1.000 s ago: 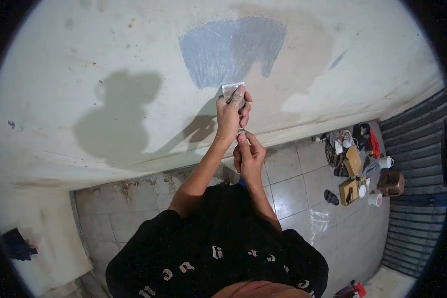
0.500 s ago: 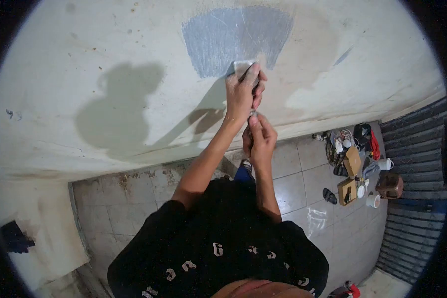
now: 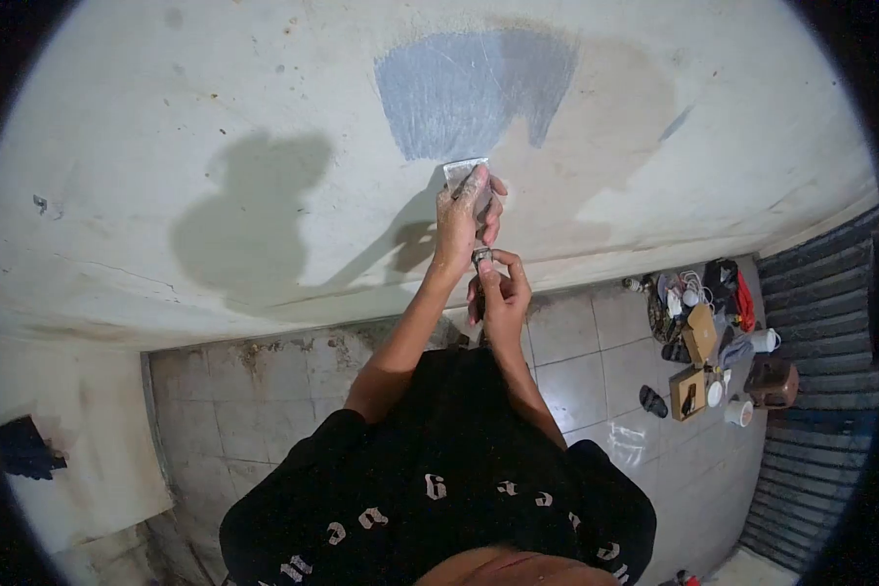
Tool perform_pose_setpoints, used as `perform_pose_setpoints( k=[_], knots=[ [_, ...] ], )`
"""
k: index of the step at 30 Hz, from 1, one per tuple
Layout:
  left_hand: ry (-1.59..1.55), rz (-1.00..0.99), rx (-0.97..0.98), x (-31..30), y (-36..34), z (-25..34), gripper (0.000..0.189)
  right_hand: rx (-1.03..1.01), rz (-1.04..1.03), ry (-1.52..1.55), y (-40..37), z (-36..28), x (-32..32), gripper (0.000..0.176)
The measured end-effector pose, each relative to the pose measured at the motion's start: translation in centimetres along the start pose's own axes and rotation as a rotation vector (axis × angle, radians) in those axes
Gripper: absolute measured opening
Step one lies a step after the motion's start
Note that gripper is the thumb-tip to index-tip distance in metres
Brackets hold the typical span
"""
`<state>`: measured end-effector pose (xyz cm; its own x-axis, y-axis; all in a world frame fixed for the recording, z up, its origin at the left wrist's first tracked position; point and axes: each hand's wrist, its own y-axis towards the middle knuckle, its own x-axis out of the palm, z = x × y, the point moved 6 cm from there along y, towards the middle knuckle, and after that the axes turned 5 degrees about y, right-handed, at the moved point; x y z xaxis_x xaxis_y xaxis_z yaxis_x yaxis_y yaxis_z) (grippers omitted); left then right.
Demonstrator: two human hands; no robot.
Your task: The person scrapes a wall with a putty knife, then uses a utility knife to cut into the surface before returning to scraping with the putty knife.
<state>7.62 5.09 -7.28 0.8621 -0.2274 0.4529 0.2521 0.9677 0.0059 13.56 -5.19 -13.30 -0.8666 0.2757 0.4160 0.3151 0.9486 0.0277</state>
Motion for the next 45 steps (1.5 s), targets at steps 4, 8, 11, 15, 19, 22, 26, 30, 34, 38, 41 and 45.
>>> perform_pose_setpoints(
  k=[4,8,11,15,19,22,26,30,34,38,41,45],
  knots=[
    [0.013,0.016,-0.012,0.4,0.5,0.1,0.041,0.004,0.005,-0.015,0.2,-1.3,0.5,0.029],
    [0.02,0.054,-0.007,0.3,0.4,-0.5,0.04,0.026,-0.03,-0.037,0.4,-1.2,0.0,0.031],
    [0.017,0.065,-0.006,0.2,0.4,-0.6,0.039,0.039,-0.047,-0.029,0.5,-1.2,-0.1,0.031],
    [-0.005,0.065,-0.023,0.5,0.3,-0.4,0.038,0.068,-0.04,-0.005,0.4,-1.3,-0.2,0.03],
    [-0.052,0.041,-0.024,1.0,0.1,0.0,0.038,0.046,-0.057,-0.01,0.3,-2.2,0.0,0.029],
    [-0.039,0.037,-0.003,1.2,0.0,0.6,0.038,0.039,-0.078,-0.008,0.5,-2.1,0.0,0.029],
    [-0.053,0.044,-0.03,0.9,0.2,0.0,0.038,0.057,-0.049,-0.038,0.5,-2.2,0.0,0.029],
    [-0.056,0.04,-0.034,0.8,0.2,-0.2,0.038,0.07,-0.058,-0.043,0.5,-2.3,0.1,0.029],
    [-0.057,0.034,-0.034,0.7,0.3,-0.2,0.038,0.069,-0.06,-0.04,0.4,-2.1,0.2,0.029],
    [-0.042,0.041,-0.049,0.6,0.4,-0.4,0.039,0.085,-0.05,-0.011,0.3,-2.1,0.3,0.028],
    [-0.035,0.044,-0.053,0.5,0.2,-0.4,0.039,0.085,-0.051,0.004,0.3,-1.8,0.3,0.028],
    [-0.02,0.048,-0.043,0.5,0.4,-0.4,0.039,0.096,-0.029,0.002,0.4,-1.8,0.3,0.028]
  ],
)
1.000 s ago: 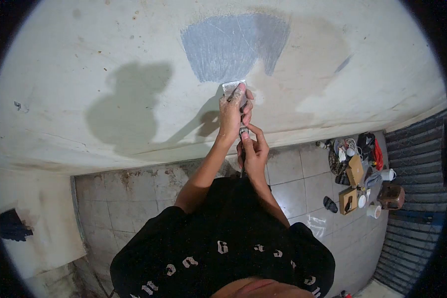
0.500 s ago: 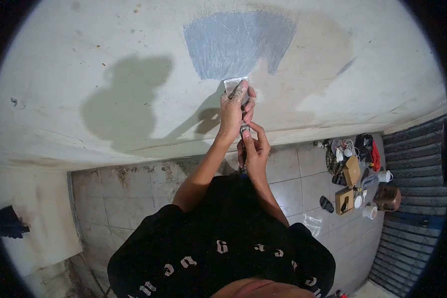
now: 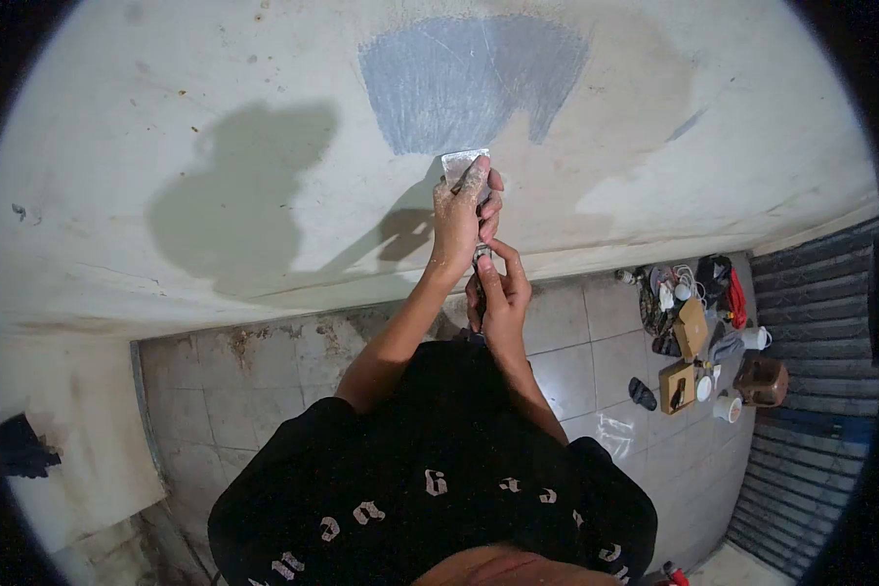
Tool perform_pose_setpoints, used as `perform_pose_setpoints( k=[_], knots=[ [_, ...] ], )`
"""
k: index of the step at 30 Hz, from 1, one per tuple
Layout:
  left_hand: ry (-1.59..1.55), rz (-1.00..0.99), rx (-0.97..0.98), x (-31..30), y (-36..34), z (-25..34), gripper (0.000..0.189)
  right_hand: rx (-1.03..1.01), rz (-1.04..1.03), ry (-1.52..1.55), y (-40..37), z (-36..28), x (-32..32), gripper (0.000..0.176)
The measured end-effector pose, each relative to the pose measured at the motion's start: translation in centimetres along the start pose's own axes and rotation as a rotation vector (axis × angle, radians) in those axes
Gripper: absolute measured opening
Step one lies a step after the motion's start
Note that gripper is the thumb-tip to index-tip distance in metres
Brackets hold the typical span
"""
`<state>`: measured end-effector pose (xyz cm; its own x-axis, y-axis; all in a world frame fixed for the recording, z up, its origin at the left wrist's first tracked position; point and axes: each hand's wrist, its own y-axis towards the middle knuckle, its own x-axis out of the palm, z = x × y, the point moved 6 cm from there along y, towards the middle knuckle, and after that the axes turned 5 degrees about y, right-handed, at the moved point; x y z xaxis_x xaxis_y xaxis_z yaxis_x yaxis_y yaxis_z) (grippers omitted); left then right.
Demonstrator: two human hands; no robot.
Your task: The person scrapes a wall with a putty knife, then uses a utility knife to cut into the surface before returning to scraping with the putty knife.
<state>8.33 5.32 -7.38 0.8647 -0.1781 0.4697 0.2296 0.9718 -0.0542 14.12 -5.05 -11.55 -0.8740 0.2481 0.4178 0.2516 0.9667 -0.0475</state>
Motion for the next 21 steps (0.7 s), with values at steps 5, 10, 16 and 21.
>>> perform_pose_setpoints(
  k=[5,10,16,21],
  knots=[
    [-0.013,0.016,-0.037,0.3,-0.2,0.7,0.038,0.012,0.048,-0.031,-0.4,-0.6,0.3,0.028],
    [0.012,-0.082,0.026,3.4,1.0,3.5,0.037,-0.121,0.109,-0.053,0.8,-2.9,0.8,0.029],
    [0.032,-0.064,0.046,2.4,0.4,1.9,0.037,-0.113,0.063,-0.07,0.5,-2.0,0.0,0.031],
    [-0.001,-0.038,-0.038,1.1,0.5,0.1,0.037,-0.048,0.095,-0.026,-0.2,-1.4,0.3,0.033]
  ],
)
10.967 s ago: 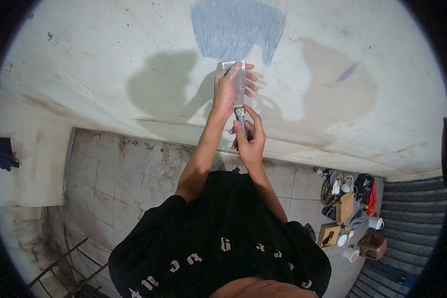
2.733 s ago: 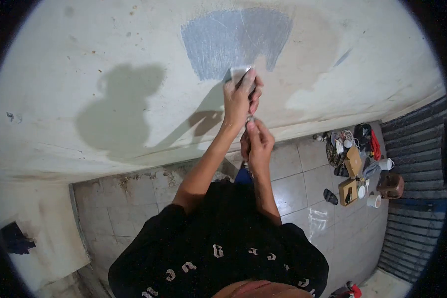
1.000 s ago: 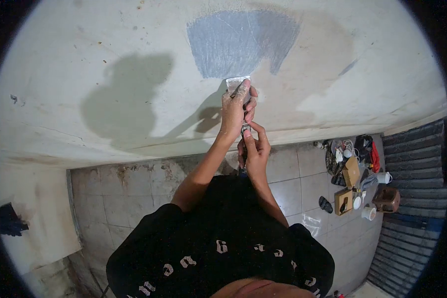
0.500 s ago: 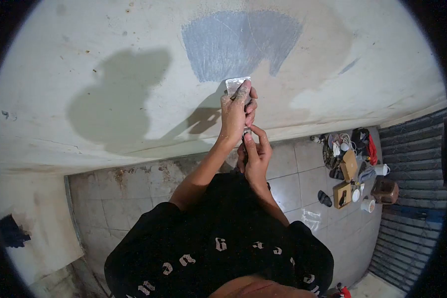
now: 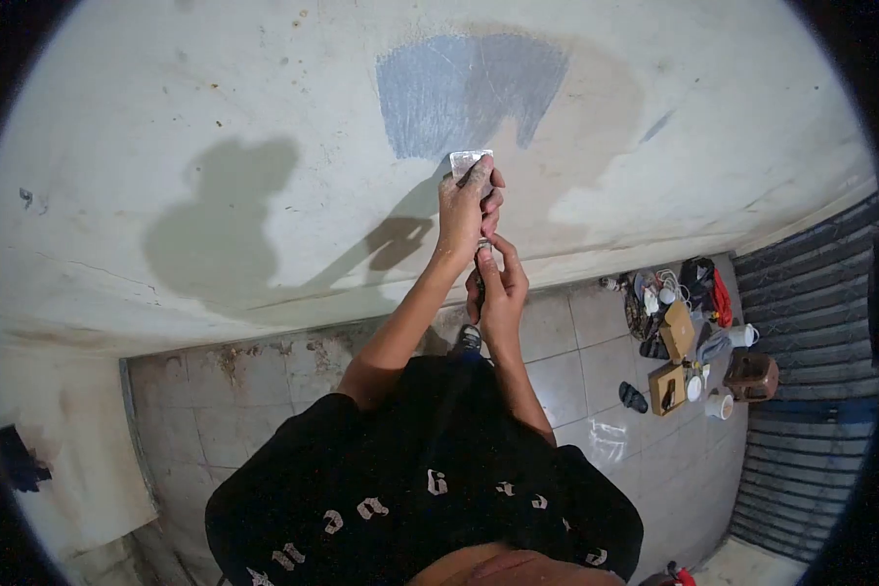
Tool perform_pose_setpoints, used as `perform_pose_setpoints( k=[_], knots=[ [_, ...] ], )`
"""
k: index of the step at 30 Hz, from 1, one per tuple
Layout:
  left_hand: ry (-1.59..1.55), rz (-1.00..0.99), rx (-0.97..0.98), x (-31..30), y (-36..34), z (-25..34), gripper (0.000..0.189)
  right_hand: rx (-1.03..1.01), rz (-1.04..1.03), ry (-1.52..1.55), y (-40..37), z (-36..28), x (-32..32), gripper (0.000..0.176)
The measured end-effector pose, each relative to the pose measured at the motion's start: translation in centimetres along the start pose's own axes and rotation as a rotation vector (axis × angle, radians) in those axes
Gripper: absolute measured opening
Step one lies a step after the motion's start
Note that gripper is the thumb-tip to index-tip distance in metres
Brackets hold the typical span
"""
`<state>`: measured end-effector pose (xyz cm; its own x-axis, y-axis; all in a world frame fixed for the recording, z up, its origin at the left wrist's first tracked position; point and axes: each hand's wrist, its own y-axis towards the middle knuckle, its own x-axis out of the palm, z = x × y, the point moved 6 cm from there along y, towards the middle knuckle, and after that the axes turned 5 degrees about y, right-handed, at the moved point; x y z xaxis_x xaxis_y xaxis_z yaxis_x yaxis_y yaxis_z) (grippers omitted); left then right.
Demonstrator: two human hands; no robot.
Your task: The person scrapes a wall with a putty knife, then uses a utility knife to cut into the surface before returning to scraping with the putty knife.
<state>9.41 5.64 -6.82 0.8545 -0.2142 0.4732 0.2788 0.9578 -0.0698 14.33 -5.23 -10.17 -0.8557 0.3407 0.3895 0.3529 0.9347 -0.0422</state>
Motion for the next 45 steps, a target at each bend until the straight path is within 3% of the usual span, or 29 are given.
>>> perform_pose_setpoints(
  k=[8,14,19,22,26,30,33,37,43,45],
  knots=[
    [0.106,-0.034,0.082,-0.8,0.5,0.1,0.04,0.059,-0.068,0.103,1.1,3.0,-0.3,0.025],
    [0.133,-0.05,0.008,-1.4,-0.3,-0.2,0.039,0.094,-0.092,0.114,-0.4,3.3,-0.4,0.029],
    [0.101,0.036,0.059,-0.6,-1.1,1.4,0.04,-0.105,-0.122,-0.053,-0.3,0.3,-1.9,0.031],
    [0.102,0.133,0.124,0.9,-2.1,2.8,0.043,-0.3,-0.036,-0.212,-0.3,-2.9,-3.0,0.034],
    [0.077,0.143,0.267,3.0,-2.0,3.8,0.047,-0.604,-0.075,-0.379,1.2,-6.3,-4.0,0.034],
    [0.069,0.236,0.347,4.7,-1.2,4.2,0.059,-0.197,-0.342,-0.172,3.2,-8.3,-4.7,0.036],
    [0.042,0.118,0.39,7.0,-2.0,5.5,0.068,-0.043,-0.569,-0.086,4.4,-10.8,-4.7,0.044],
    [-0.021,0.095,0.399,8.6,-1.1,8.1,0.073,-0.037,-0.529,-0.083,5.6,-13.5,-4.6,0.044],
    [0.022,-0.035,0.318,10.2,0.1,8.9,0.077,-0.237,-0.415,0.171,3.4,-11.8,-2.3,0.042],
    [-0.001,-0.043,0.291,10.6,0.8,8.7,0.071,-0.313,-0.342,0.126,3.0,-12.4,-2.2,0.042]
  ],
)
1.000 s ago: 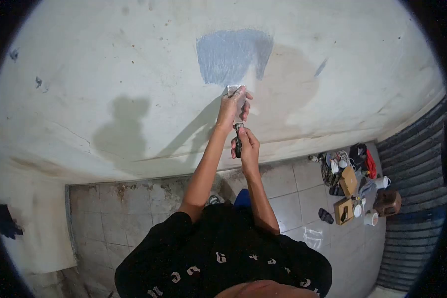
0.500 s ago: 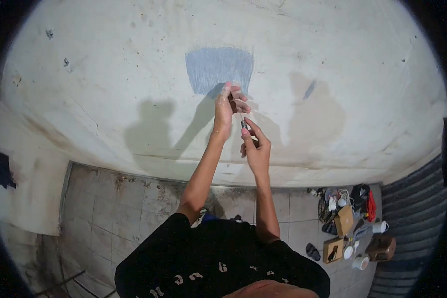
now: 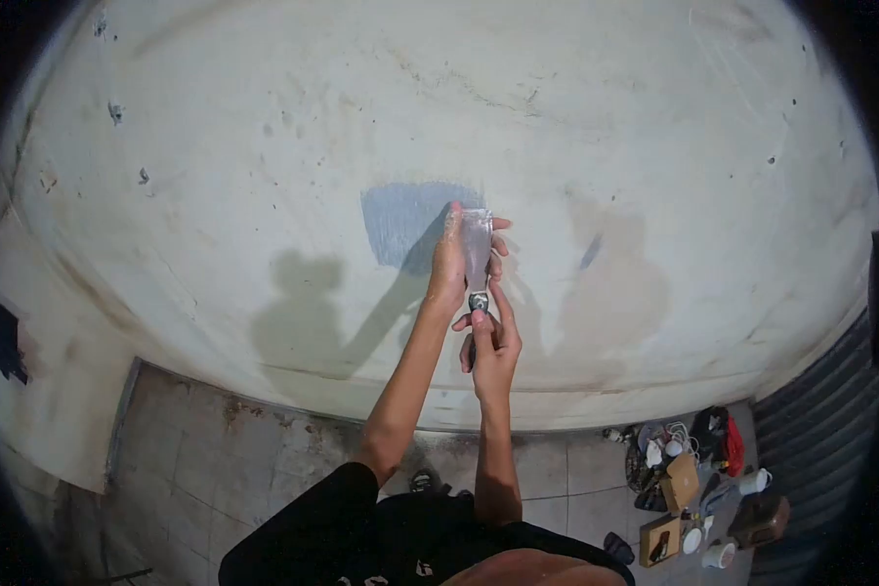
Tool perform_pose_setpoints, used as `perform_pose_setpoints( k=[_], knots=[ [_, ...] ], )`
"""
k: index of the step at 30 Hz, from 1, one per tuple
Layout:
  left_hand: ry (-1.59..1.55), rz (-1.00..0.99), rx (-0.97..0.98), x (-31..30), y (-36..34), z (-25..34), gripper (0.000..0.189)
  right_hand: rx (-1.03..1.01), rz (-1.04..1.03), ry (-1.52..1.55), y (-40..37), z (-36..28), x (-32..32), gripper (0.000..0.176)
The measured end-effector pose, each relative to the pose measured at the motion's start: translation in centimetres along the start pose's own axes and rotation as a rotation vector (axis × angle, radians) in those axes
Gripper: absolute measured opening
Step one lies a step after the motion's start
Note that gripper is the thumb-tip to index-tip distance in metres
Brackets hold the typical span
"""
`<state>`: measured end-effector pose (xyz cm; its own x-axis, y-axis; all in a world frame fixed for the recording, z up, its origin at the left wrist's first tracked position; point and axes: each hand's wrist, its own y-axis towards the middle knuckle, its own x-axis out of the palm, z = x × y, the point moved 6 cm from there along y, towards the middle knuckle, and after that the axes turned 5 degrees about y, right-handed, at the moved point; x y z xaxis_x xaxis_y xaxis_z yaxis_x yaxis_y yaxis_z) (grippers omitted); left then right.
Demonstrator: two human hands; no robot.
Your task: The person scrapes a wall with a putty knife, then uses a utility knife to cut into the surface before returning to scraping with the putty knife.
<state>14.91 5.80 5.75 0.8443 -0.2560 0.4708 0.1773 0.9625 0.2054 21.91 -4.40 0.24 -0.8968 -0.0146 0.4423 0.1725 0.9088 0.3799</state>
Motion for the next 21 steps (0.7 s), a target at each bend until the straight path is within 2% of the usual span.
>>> perform_pose_setpoints(
  k=[4,7,10,17,21],
  knots=[
    [0.159,0.005,0.048,-0.2,0.2,0.1,0.053,-0.025,0.025,-0.075,0.2,0.5,0.0,0.041],
    [0.054,0.011,0.016,-0.4,0.2,-0.4,0.042,0.0,0.034,-0.097,0.4,0.5,-0.4,0.039],
    [0.047,0.029,0.071,-0.3,0.1,1.2,0.04,0.041,0.043,-0.078,0.5,-0.5,0.9,0.038],
    [0.06,0.06,0.038,-0.7,0.4,1.4,0.038,0.029,0.102,-0.117,0.4,0.0,1.4,0.037],
    [0.101,0.099,0.015,-0.5,0.2,1.7,0.038,0.125,0.111,-0.073,0.2,-1.2,2.3,0.038]
  ],
)
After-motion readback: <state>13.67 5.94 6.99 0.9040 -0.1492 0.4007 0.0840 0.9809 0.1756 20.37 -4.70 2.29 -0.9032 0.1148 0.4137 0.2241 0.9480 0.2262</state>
